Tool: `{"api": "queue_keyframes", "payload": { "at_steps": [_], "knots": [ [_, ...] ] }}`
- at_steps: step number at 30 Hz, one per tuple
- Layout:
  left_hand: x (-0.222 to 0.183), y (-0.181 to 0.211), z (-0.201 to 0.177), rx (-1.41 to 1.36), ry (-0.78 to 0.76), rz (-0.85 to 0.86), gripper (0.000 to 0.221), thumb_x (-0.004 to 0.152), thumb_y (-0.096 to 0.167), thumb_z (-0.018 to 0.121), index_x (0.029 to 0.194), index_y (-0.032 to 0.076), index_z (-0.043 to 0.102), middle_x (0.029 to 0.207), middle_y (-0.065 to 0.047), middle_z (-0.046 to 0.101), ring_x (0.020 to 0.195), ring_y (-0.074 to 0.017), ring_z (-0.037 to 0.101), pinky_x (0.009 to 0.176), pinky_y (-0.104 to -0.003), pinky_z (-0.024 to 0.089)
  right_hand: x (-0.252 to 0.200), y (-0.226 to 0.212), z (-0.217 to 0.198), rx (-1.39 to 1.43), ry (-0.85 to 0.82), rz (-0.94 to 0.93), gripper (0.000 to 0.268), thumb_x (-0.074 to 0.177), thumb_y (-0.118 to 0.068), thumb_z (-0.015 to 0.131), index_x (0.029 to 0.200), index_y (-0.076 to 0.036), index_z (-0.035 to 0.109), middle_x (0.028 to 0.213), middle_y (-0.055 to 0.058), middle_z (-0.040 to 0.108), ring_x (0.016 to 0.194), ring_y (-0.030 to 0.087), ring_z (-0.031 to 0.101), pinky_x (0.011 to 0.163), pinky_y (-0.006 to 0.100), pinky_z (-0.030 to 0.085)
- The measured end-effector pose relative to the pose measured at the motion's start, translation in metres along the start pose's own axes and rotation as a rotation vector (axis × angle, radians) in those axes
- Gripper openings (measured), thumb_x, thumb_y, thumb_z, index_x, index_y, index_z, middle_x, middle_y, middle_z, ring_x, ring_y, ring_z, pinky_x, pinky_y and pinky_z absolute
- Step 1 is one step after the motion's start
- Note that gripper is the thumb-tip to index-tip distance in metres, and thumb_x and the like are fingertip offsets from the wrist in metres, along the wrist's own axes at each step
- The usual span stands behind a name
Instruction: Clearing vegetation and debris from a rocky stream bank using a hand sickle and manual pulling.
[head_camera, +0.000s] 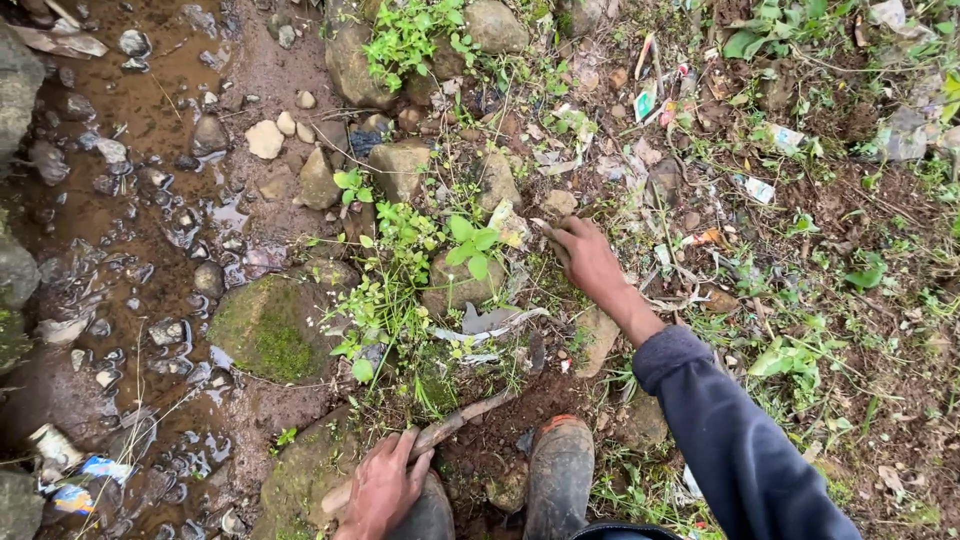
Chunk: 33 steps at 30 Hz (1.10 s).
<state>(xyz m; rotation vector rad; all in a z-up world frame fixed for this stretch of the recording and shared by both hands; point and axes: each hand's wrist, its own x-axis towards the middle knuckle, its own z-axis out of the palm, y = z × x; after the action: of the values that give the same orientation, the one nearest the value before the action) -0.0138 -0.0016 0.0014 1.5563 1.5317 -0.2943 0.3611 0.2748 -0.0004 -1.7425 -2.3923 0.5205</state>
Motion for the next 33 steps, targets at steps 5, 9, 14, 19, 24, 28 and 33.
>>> {"api": "queue_keyframes", "payload": {
  "at_steps": [5, 9, 14, 19, 24, 28, 33],
  "knots": [
    [0.0, 0.001, 0.001, 0.0, -0.02, -0.023, 0.055, 0.101, 0.057, 0.043, 0.145, 0.024, 0.045, 0.123, -0.007, 0.066, 0.111, -0.0258, 0.066, 0.1, -0.049, 0.055, -0.001, 0.017, 0.016, 0.304, 0.094, 0.263, 0.019, 0.102, -0.013, 0.059, 0.109, 0.002, 0.069, 0.092, 0.013, 0.071, 0.062, 0.017, 0.061, 0.054, 0.029, 0.053],
    [0.001, 0.001, -0.002, -0.037, -0.078, -0.053, 0.058, 0.101, 0.057, 0.042, 0.149, 0.024, 0.042, 0.128, -0.007, 0.064, 0.118, -0.0253, 0.064, 0.107, -0.056, 0.05, 0.004, 0.035, -0.013, 0.826, 0.452, 0.728, 0.028, 0.104, -0.03, 0.054, 0.087, -0.01, 0.066, 0.094, 0.008, 0.07, 0.092, 0.02, 0.067, 0.096, 0.045, 0.057],
    [0.002, 0.001, 0.001, -0.009, -0.052, -0.044, 0.055, 0.1, 0.058, 0.044, 0.145, 0.026, 0.045, 0.123, -0.008, 0.066, 0.113, -0.0266, 0.067, 0.102, -0.052, 0.055, -0.011, 0.071, -0.062, 0.543, 0.487, 0.556, 0.009, 0.096, -0.009, 0.072, 0.102, -0.003, 0.069, 0.097, 0.012, 0.072, 0.083, 0.019, 0.071, 0.077, 0.029, 0.062],
    [0.007, -0.004, 0.011, 0.004, -0.03, -0.009, 0.053, 0.101, 0.055, 0.045, 0.142, 0.022, 0.048, 0.118, -0.008, 0.068, 0.106, -0.0249, 0.069, 0.098, -0.049, 0.057, -0.026, 0.019, -0.04, 0.142, 0.209, 0.298, 0.019, 0.096, -0.018, 0.072, 0.097, 0.0, 0.066, 0.091, 0.015, 0.069, 0.079, 0.023, 0.064, 0.079, 0.033, 0.057],
    [0.003, -0.001, 0.008, -0.004, -0.035, -0.037, 0.059, 0.1, 0.058, 0.044, 0.147, 0.023, 0.044, 0.137, -0.015, 0.06, 0.128, -0.0331, 0.059, 0.111, -0.058, 0.046, -0.031, 0.017, 0.027, -0.026, -0.042, 0.311, 0.039, 0.112, -0.034, 0.032, 0.095, -0.009, 0.057, 0.063, -0.004, 0.048, 0.041, 0.006, 0.028, 0.033, 0.02, 0.025],
    [0.004, 0.002, 0.003, -0.001, -0.069, -0.075, 0.06, 0.101, 0.06, 0.042, 0.15, 0.025, 0.041, 0.143, -0.015, 0.056, 0.133, -0.0325, 0.055, 0.116, -0.058, 0.042, -0.031, 0.054, 0.045, 0.308, -0.059, 0.384, 0.036, 0.111, -0.021, 0.04, 0.083, -0.01, 0.059, 0.055, -0.002, 0.052, 0.038, 0.006, 0.035, 0.032, 0.018, 0.03],
    [-0.003, 0.008, -0.006, -0.11, -0.124, -0.125, 0.062, 0.099, 0.061, 0.041, 0.152, 0.028, 0.039, 0.155, -0.012, 0.045, 0.149, -0.0306, 0.038, 0.123, -0.066, 0.023, -0.039, 0.062, 0.058, 0.57, 0.106, 0.432, 0.04, 0.11, -0.029, 0.042, 0.072, -0.018, 0.044, 0.059, -0.007, 0.038, 0.047, 0.007, 0.029, 0.041, 0.024, 0.027]
  ]
}}
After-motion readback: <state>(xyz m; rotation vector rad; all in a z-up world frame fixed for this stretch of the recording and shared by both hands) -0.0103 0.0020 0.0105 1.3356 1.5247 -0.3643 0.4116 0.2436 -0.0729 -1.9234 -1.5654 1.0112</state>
